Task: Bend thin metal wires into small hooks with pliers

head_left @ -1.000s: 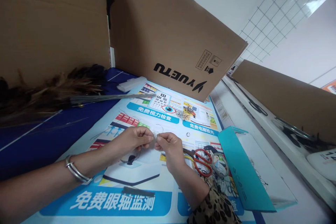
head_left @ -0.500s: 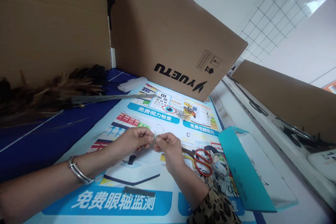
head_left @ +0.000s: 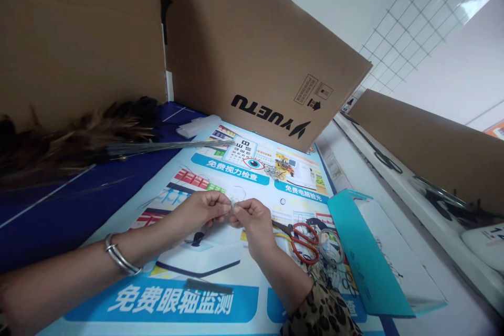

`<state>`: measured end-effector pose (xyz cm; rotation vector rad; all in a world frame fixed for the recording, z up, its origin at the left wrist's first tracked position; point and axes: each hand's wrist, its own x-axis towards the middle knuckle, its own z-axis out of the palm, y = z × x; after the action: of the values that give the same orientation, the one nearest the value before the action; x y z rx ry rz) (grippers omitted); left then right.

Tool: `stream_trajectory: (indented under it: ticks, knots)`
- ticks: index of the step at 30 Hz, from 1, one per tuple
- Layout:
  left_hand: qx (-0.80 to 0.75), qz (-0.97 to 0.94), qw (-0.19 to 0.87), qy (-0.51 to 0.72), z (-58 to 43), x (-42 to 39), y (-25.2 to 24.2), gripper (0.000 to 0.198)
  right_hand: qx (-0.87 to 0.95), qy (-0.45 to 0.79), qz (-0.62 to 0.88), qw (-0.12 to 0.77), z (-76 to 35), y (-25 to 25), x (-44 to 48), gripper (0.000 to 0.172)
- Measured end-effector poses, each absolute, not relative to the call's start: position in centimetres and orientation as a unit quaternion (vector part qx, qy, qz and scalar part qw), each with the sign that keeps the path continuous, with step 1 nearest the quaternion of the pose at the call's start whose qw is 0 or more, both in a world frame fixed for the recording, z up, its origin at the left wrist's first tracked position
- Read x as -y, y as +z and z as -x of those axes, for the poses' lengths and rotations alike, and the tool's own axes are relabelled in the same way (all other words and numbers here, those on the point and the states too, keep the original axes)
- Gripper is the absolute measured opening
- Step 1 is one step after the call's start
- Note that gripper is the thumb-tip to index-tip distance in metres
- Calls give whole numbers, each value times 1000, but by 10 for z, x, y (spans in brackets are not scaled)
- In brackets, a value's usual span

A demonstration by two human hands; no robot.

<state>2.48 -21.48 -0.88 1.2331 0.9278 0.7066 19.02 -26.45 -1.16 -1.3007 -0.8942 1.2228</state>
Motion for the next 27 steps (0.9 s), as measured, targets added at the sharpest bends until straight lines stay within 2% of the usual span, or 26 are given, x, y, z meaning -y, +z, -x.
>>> stream_trajectory:
  ticks: [27]
  knots:
    - [-413, -537, 668, 307, -25, 216, -8, 39, 381, 513, 549, 538, -190, -11, 265, 31]
